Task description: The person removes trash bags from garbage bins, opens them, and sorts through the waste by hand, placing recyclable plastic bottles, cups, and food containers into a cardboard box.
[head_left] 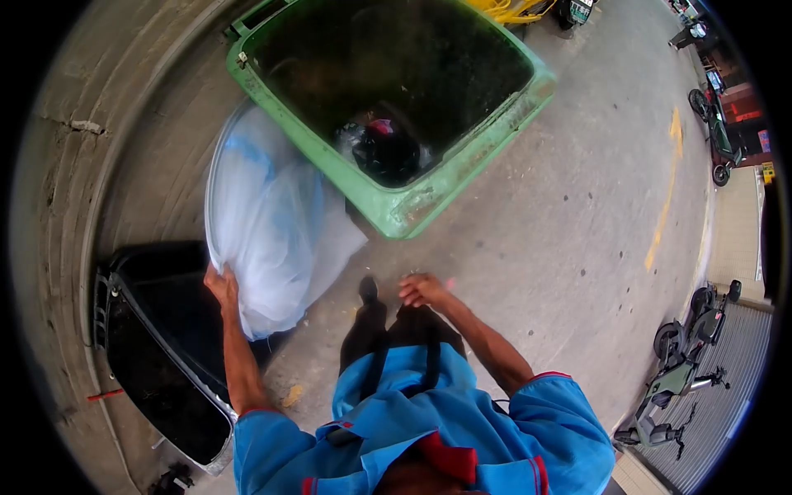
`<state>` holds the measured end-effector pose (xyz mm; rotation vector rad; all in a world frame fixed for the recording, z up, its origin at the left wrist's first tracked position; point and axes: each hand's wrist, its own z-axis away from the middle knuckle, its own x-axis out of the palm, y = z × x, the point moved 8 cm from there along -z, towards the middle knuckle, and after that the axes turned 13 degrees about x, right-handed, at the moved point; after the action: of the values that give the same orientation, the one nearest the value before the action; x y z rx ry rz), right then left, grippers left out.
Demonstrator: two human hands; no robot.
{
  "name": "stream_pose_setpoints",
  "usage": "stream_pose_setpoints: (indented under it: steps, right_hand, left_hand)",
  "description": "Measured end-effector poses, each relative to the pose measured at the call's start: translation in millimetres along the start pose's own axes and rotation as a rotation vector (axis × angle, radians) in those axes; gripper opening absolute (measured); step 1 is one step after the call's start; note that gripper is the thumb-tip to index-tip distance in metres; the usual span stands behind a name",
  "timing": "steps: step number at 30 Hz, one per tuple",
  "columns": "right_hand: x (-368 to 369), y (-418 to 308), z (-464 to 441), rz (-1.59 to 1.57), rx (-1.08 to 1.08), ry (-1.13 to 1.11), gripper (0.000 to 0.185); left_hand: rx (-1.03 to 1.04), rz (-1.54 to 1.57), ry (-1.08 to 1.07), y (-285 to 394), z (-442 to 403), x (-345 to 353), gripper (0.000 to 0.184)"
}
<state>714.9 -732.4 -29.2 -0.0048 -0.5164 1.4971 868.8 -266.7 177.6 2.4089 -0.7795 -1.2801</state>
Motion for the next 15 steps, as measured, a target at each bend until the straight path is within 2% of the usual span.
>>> stream_pose_setpoints:
  steps: [3,7,10,12,13,14,15]
  right_hand:
    - [-67,-5,4,-0.085,-0.072,0.115,0.030]
    - [-115,-25,37,-0.150,-0.065,0.303,0.032]
    - [-136,-28,56,-0.256,-0.045,0.422,0.031]
    - [-134,-36,74,-0.298,-0.039,0.459,0.032]
    - [-135,-37,84,-0.341,-0.038,0.491,0.032]
    - [-141,-44,88,-0.336,-0.044,0.494,0.032]
    - [-151,-48,95,-0.378,-0.073,0.517,0.033]
  left_hand:
    - [-0.067,-0.066,-0.060,-11,-9,12,0.026]
    - [-0.081,-0.132,-0.043,-51,-23,18,0.026]
    - [-0.396,-0.536,-0.176,-140,-21,3,0.034]
    - [-0.527,-0.804,-0.272,-163,-28,-9,0.035]
    - [-0.626,-0.836,-0.370,-184,-26,-12,0.044]
    - [-0.629,-0.831,-0.365,-190,-35,-9,0.044]
    - [-0.780,-0.767,-0.506,-205,-29,-3,0.050]
